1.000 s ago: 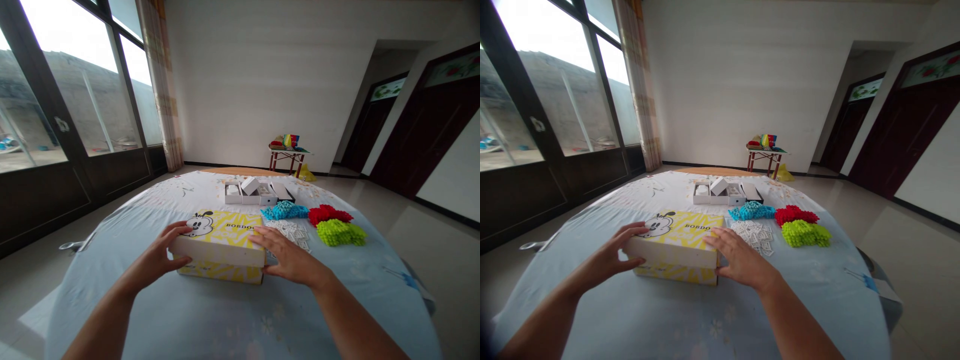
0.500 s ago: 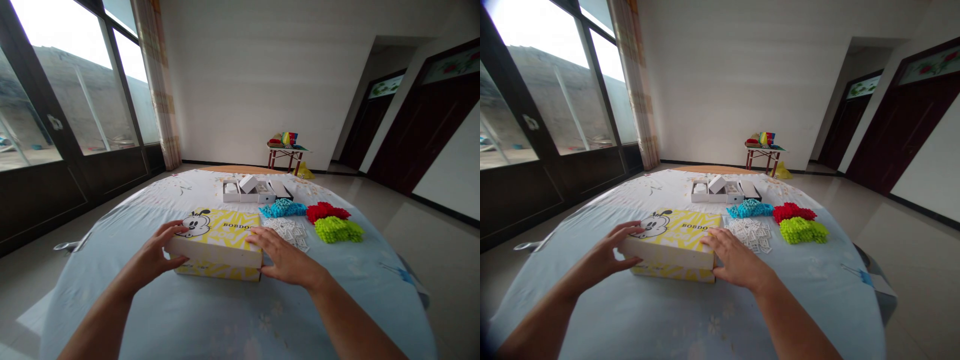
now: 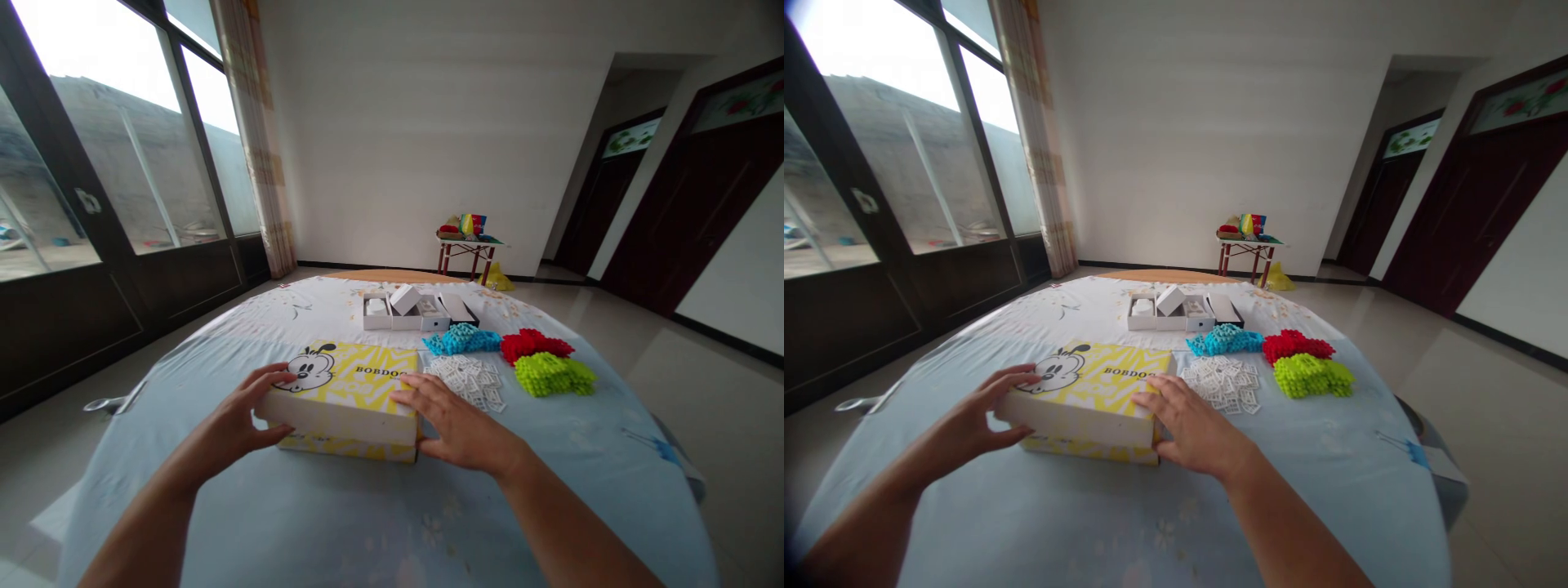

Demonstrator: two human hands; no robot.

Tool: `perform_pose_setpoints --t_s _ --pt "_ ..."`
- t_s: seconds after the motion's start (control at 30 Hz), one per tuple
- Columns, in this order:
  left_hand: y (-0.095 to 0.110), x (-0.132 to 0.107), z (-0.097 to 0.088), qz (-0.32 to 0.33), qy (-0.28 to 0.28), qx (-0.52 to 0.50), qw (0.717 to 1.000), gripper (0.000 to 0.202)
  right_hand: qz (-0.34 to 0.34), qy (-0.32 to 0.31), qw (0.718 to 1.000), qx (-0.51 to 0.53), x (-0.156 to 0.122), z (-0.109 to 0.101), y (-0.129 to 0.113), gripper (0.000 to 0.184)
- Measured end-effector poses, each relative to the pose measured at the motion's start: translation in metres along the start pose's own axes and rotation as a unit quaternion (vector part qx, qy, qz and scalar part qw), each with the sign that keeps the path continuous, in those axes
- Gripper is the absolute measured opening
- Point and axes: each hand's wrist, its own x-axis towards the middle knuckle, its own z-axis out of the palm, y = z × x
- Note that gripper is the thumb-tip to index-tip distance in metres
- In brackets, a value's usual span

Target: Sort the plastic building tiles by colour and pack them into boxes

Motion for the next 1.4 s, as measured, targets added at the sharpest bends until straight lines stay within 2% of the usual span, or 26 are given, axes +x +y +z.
perform_pose_setpoints --t_s 0.17,0.33,0.43,0.5,0.57,0.63,0.7,0.8,0.97,1.1,1.23,1.3,1.4 --pt "0.003 -0.001 0.003 -0.014 -0.015 -0.018 1.0 0.057 0.011 -0.005 1.0 -0.006 -0.001 0.001 0.001 0.065" --pt "0.001 -0.002 0.007 -0.044 -0.034 -0.071 0.996 0.064 0.029 -0.039 0.999 0.01 -0.001 0.001 0.004 0.069" --pt "0.004 0.003 0.011 -0.133 -0.011 -0.138 0.981 0.062 0.027 -0.061 0.997 0.044 -0.002 -0.004 0.006 0.078" --pt "0.009 0.007 0.013 -0.219 0.007 -0.204 0.954 0.064 0.035 -0.063 0.995 0.074 -0.002 -0.007 0.006 0.083" --pt "0.014 0.01 0.015 -0.28 0.014 -0.251 0.926 0.067 0.062 -0.037 0.993 0.098 -0.002 -0.008 0.006 0.086" --pt "0.018 0.011 0.017 -0.306 0.018 -0.264 0.914 0.065 0.099 0.003 0.989 0.109 -0.001 -0.006 0.009 0.088" --pt "0.021 0.011 0.018 -0.32 0.031 -0.26 0.911 0.061 0.131 0.033 0.984 0.113 0.0 -0.001 0.013 0.087" --pt "0.022 0.01 0.021 -0.349 0.034 -0.264 0.898 0.062 0.16 0.037 0.976 0.144 0.002 0.007 0.02 0.081" --pt "0.021 0.013 0.026 -0.357 0.01 -0.306 0.882 0.063 0.163 0.035 0.959 0.228 0.003 0.012 0.024 0.08" --pt "0.008 0.01 0.027 -0.371 0.027 -0.302 0.878 0.063 0.176 0.058 0.941 0.282 0.005 0.015 0.029 0.082" --pt "-0.008 0.003 0.026 -0.384 0.023 -0.301 0.873 0.056 0.253 0.117 0.918 0.282 0.007 0.024 0.042 0.074" --pt "-0.008 0.002 0.027 -0.398 0.034 -0.309 0.863 0.054 0.272 0.103 0.915 0.28 0.008 0.03 0.047 0.069" --pt "0.004 0.005 0.028 -0.41 0.02 -0.322 0.853 0.048 0.244 0.058 0.909 0.332 0.009 0.038 0.048 0.063"
